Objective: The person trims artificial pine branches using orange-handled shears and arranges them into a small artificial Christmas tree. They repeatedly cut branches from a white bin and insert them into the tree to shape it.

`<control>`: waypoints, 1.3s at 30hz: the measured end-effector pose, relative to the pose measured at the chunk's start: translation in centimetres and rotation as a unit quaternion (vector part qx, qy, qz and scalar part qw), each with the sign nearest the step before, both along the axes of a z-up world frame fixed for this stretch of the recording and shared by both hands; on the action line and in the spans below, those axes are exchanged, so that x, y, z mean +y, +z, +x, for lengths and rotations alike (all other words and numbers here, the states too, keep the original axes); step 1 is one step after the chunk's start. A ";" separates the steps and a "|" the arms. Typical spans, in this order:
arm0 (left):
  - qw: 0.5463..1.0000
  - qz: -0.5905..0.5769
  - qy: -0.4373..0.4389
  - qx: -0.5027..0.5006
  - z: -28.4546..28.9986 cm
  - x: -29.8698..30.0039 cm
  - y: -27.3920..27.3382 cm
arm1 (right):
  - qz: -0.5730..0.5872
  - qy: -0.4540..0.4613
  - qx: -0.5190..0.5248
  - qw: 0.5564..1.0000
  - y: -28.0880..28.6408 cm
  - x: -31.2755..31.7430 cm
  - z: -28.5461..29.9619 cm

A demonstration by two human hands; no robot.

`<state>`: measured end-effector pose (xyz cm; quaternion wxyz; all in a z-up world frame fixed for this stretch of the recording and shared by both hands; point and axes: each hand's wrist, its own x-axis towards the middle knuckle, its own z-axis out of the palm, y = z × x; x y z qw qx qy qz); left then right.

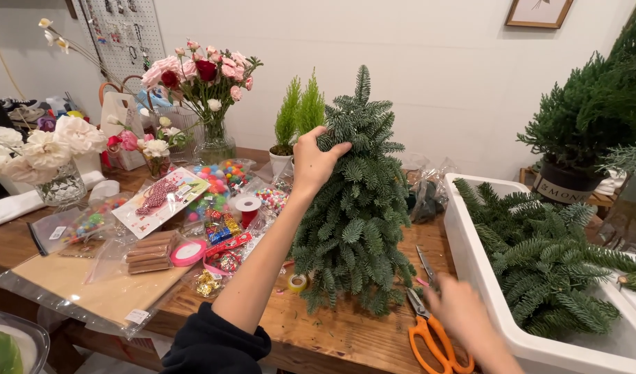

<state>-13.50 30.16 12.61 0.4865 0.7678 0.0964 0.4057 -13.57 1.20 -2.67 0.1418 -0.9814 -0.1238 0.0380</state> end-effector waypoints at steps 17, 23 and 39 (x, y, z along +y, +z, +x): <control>0.998 0.028 -0.038 0.038 0.5 2.6 0.4 | 0.350 0.226 -0.111 0.902 17.9 11.5 6.3; 0.999 -0.021 -0.042 -0.008 1.3 4.3 -0.6 | 0.396 0.263 -0.148 0.867 18.3 13.0 6.8; 0.983 -0.001 -0.066 -0.171 1.1 2.0 0.0 | 0.406 0.265 -0.164 0.859 17.1 13.0 9.4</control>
